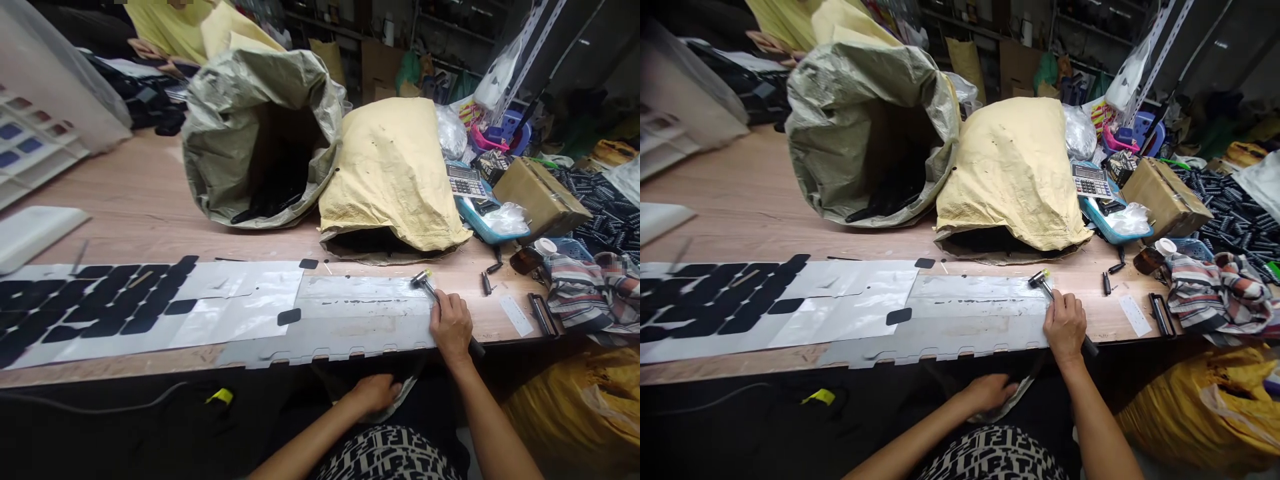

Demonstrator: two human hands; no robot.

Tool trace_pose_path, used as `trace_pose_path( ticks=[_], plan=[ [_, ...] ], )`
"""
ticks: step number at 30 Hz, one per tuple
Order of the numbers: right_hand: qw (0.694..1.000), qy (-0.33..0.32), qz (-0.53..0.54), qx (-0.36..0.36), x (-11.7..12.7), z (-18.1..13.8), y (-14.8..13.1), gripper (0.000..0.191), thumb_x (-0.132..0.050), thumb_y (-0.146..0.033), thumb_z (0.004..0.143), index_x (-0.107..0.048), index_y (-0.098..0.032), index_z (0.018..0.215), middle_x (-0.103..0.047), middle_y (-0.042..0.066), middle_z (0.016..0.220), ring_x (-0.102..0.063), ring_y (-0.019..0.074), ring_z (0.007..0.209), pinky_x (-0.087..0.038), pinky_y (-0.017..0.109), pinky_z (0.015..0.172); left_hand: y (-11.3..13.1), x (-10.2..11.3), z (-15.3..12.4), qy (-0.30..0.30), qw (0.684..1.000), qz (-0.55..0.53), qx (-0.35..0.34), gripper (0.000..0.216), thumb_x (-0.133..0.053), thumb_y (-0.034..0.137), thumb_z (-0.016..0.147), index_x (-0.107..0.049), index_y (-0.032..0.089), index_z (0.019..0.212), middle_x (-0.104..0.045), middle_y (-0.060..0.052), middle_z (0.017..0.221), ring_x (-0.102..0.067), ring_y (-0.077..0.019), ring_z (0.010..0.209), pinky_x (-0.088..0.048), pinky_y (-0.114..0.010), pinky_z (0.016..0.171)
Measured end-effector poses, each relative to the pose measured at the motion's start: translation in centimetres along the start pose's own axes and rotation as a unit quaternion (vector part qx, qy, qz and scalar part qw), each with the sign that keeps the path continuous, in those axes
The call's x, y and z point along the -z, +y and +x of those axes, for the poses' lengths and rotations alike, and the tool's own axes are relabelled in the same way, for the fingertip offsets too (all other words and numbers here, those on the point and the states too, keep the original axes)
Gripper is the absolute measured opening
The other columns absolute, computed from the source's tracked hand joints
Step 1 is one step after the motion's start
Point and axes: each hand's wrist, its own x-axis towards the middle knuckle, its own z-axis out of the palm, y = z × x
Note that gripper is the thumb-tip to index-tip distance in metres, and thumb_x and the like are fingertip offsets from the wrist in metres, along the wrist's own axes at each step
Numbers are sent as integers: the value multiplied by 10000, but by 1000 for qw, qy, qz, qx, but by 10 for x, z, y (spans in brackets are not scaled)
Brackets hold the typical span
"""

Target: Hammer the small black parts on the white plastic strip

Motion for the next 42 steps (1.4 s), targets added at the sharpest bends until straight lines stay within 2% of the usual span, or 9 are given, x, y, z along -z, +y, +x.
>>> trace_pose_path(
  ticks=[4,6,10,15,22,27,30,35,42],
  plan=[
    [1000,8,-2,2,-1,0,1,304,-448,-228,946,-619,-209,1196,-586,59,901,-488,203,838,-360,310,738,10,57,-29,-101,979,-69,-161,281,-564,453,883,-747,297,1028,-758,-35,929,-706,-237,855,-515,-327,765],
    [1000,12,-6,4,-2,0,2,298,-458,-226,940,-623,-208,1187,-585,57,900,-486,201,837,-358,308,736,7,104,-26,12,980,-111,-166,336,-493,444,939,-720,284,1128,-747,-20,999,-686,-203,906,-508,-298,827],
    [1000,24,-7,11,-1,1,1,289,-463,-213,931,-629,-213,1167,-585,55,887,-490,200,828,-358,302,734,-20,187,14,386,922,9,39,368,-410,319,987,-674,190,1209,-702,-95,1067,-632,-227,1006,-481,-340,904],
    [1000,19,-5,10,1,0,1,288,-465,-213,932,-625,-214,1170,-592,54,897,-498,201,839,-363,309,743,-55,229,59,393,894,173,124,357,-419,263,956,-690,197,1180,-665,-121,1106,-624,-272,1046,-485,-345,820],
    [1000,11,0,4,-1,0,2,297,-465,-216,928,-622,-215,1181,-589,57,904,-493,204,847,-358,313,737,-59,238,69,335,905,203,165,324,-476,325,929,-698,184,1118,-625,-142,1135,-621,-297,1056,-470,-350,799],
    [1000,8,-7,3,0,0,2,291,-474,-218,926,-627,-216,1174,-588,53,900,-490,202,845,-356,305,740,-54,229,53,388,890,197,135,294,-458,297,958,-623,141,1146,-635,-152,1071,-603,-297,1044,-443,-373,845],
    [1000,7,-2,1,1,0,1,291,-473,-224,929,-628,-213,1175,-588,55,899,-490,201,844,-357,303,741,-47,211,34,439,883,143,85,252,-488,320,958,-602,183,1137,-646,-105,1064,-588,-266,1013,-442,-351,819],
    [1000,9,6,-1,1,0,1,296,-476,-222,924,-631,-212,1176,-589,55,898,-489,198,841,-366,304,739,-31,157,17,348,937,31,-22,134,-569,301,909,-638,226,995,-661,-34,978,-576,-213,933,-451,-316,783],
    [998,-19,52,-17,3,2,4,317,-462,-228,936,-642,-227,1197,-620,59,912,-531,200,864,-404,307,760,-34,118,28,364,929,-26,-57,167,-619,291,869,-672,223,1012,-641,-43,977,-574,-220,959,-439,-352,886]
  ],
)
